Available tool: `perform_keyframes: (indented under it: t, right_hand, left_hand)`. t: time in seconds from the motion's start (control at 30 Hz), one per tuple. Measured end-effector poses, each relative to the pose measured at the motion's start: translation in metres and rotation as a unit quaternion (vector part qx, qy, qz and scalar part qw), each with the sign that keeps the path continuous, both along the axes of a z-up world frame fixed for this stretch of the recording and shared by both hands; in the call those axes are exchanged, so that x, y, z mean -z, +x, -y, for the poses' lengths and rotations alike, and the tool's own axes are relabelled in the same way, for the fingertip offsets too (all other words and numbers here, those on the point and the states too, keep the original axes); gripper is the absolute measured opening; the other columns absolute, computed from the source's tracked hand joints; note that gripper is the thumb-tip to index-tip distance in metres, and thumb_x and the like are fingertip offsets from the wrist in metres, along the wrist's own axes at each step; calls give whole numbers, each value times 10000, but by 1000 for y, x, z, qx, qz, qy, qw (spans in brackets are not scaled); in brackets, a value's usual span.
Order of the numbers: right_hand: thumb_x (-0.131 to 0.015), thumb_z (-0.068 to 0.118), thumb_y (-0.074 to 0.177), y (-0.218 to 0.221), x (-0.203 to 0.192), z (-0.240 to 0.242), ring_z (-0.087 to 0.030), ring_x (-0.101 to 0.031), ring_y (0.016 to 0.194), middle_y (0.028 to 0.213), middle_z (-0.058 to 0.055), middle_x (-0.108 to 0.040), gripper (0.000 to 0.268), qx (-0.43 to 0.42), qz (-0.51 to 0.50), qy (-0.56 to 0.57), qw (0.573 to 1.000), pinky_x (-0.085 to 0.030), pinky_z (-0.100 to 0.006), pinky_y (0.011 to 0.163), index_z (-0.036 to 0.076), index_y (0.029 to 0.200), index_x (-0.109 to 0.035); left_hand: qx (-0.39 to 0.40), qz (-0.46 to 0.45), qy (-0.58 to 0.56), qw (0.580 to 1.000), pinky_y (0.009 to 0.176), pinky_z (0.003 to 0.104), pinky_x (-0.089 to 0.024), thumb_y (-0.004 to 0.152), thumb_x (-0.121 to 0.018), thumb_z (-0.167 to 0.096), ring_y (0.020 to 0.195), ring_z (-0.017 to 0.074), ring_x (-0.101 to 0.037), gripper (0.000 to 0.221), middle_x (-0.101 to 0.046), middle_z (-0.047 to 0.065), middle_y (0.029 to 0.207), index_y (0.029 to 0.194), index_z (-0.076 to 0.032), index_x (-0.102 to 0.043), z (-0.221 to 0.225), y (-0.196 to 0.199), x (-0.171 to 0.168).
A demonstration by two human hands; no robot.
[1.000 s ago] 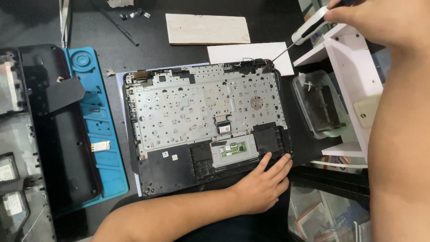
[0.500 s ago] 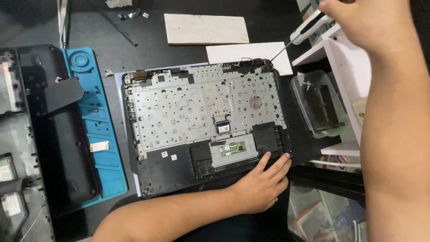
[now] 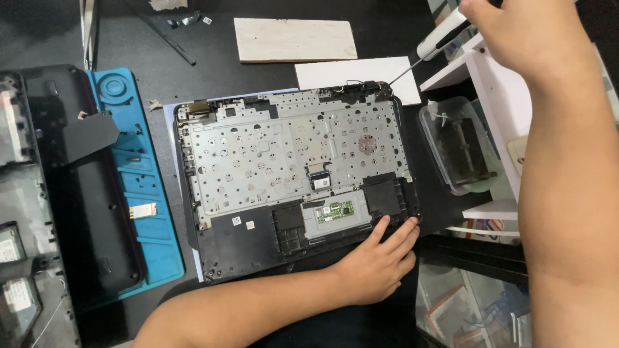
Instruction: The person disassembles a laptop to remove internal components such as the motherboard and cooling fan.
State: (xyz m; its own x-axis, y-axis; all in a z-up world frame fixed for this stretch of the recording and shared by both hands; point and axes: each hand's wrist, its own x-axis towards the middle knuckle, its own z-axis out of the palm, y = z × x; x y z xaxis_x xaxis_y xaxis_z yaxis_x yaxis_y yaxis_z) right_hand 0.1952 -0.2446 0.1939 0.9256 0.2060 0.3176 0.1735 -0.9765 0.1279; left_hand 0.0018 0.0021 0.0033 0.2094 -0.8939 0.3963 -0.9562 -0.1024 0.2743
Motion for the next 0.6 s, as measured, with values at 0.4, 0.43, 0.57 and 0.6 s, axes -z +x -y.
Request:
perform_keyframes:
  t: [0.4, 0.43, 0.57, 0.6]
  right_hand:
    - [-725, 228, 1029, -5, -13, -21, -277, -659, 695, 785, -149, -682, 231, 82, -119, 110, 983, -502, -406, 598, 1, 1073, -719]
    - [-743, 264, 1095, -6, -12, -24, -315, -677, 667, 741, -196, -688, 272, 108, -77, 17, 991, -520, -434, 600, -8, 1108, -737]
    - [-775, 197, 1015, -13, -11, -24, -346, -660, 624, 748, -225, -675, 268, 77, -15, -12, 997, -521, -444, 573, -64, 1038, -720]
    - [-779, 202, 1021, -13, -8, -20, -325, -668, 638, 780, -208, -687, 268, 60, -5, -2, 998, -523, -424, 574, -60, 1036, -723]
  left_hand:
    - [2, -9, 2, 1000, 1200, 606, -272, 802, -714, -461, 1541, 377, -273, 582, -469, 232, 1526, 1219, -57, -677, 1, 0, 2]
    - [7, -12, 3, 1000, 1199, 610, -273, 808, -713, -459, 1540, 381, -272, 582, -469, 236, 1521, 1223, -53, -674, 1, 0, 2]
    - [6, -10, 6, 1000, 1198, 609, -272, 810, -713, -459, 1541, 382, -266, 583, -463, 239, 1530, 1221, -48, -669, 1, 0, 2]
    - [6, -14, 4, 1000, 1199, 610, -271, 804, -713, -456, 1542, 382, -265, 585, -462, 234, 1530, 1224, -51, -669, 1, 0, 2]
